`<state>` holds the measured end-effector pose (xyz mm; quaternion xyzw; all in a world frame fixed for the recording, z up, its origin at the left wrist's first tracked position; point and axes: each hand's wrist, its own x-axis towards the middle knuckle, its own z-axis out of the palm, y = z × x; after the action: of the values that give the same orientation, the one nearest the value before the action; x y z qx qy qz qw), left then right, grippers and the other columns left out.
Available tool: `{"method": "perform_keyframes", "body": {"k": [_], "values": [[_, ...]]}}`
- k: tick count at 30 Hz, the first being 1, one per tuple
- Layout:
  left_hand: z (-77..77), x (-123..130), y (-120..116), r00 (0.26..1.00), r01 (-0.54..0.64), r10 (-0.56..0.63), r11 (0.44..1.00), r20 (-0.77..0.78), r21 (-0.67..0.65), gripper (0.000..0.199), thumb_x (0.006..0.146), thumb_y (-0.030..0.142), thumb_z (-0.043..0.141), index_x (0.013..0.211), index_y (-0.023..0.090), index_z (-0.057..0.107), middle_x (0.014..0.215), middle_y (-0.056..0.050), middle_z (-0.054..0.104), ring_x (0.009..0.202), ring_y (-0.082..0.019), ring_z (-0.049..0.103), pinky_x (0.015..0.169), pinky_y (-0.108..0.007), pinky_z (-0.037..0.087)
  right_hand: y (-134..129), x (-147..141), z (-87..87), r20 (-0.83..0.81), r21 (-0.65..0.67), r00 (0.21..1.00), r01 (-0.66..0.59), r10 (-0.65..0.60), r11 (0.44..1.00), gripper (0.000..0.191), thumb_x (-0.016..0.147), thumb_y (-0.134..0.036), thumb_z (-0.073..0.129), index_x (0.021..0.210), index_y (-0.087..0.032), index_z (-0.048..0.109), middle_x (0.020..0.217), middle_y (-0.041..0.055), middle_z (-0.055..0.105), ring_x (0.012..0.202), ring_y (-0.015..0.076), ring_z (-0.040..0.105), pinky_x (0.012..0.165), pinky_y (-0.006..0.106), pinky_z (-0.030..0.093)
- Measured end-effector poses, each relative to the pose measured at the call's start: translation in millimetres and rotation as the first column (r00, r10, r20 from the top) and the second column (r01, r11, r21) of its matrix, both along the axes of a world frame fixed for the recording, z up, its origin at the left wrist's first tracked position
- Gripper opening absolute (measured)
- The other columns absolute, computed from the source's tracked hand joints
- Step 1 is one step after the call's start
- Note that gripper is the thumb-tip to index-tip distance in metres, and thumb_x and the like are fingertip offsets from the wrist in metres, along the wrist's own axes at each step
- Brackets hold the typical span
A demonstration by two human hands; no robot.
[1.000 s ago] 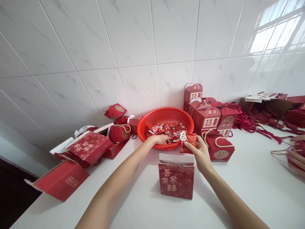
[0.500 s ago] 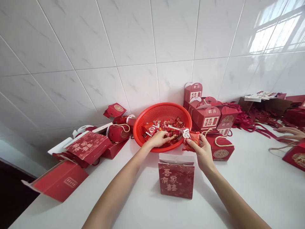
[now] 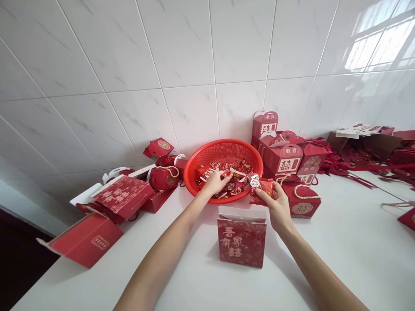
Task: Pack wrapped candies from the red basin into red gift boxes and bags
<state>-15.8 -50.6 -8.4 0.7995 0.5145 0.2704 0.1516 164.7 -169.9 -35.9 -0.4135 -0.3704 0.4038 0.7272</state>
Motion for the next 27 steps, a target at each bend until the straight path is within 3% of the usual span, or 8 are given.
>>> {"method": "perform_keyframes", "body": {"k": [4,7,11,16,27], "values": [[1.2,0.9,2.5,1.0,-0.003,0.003,1.0,-0.017,0.002,0.012,0.087,0.02,0.058,0.086,0.017,0.07,0.094,-0.006,0.075,0.089,-0.022,0.067,0.08,-0.028,0.049,-0.2,0.0,0.3,0.01,0.0,1.0,-0.004,0.004,1.0,0.047,0.061,-0.044,0.089,0.093,-0.022,0.063,0.089,0.0016,0.072,0.078,0.0205,0.067,0.071,0.037,0.061],[2.3,1.5,3.9,1.0,0.005,-0.005,1.0,0.007,-0.001,0.027,0.085,0.011,0.057,0.105,0.018,0.072,0.114,-0.008,0.075,0.104,-0.022,0.067,0.092,-0.029,0.048,-0.7,-0.1,1.0,0.002,0.001,1.0,-0.01,0.01,1.0,0.047,0.06,-0.044,0.089,0.092,-0.022,0.063,0.089,0.0013,0.072,0.077,0.0203,0.067,0.071,0.037,0.061],[2.9,0.7,5.3,0.999,0.027,-0.028,0.999,-0.015,-0.027,0.013,0.084,0.015,0.057,0.087,0.016,0.07,0.093,-0.007,0.076,0.087,-0.022,0.069,0.081,-0.029,0.05,-0.9,-0.2,1.1,-0.002,0.01,1.0,-0.01,0.01,1.0,0.046,0.061,-0.043,0.089,0.093,-0.022,0.063,0.089,0.0014,0.072,0.079,0.02,0.067,0.071,0.035,0.06],[1.8,-2.2,8.1,0.987,0.094,-0.073,0.984,0.141,-0.152,0.017,0.083,0.019,0.056,0.068,0.017,0.061,0.064,-0.001,0.068,0.061,-0.016,0.064,0.062,-0.024,0.047,-1.5,-0.4,1.9,-0.022,0.013,0.999,-0.034,0.034,0.999,0.048,0.06,-0.043,0.089,0.094,-0.022,0.062,0.09,0.002,0.073,0.08,0.0209,0.068,0.071,0.037,0.061],[12.7,3.4,12.7,0.988,0.135,-0.128,0.987,0.084,-0.088,0.016,0.077,0.021,0.062,0.063,0.016,0.067,0.066,-0.002,0.074,0.064,-0.016,0.067,0.063,-0.023,0.047,-2.0,0.2,3.4,-0.016,0.011,1.0,-0.022,0.022,1.0,0.045,0.062,-0.042,0.088,0.094,-0.022,0.063,0.089,0.0012,0.072,0.078,0.0195,0.066,0.069,0.034,0.059]]}}
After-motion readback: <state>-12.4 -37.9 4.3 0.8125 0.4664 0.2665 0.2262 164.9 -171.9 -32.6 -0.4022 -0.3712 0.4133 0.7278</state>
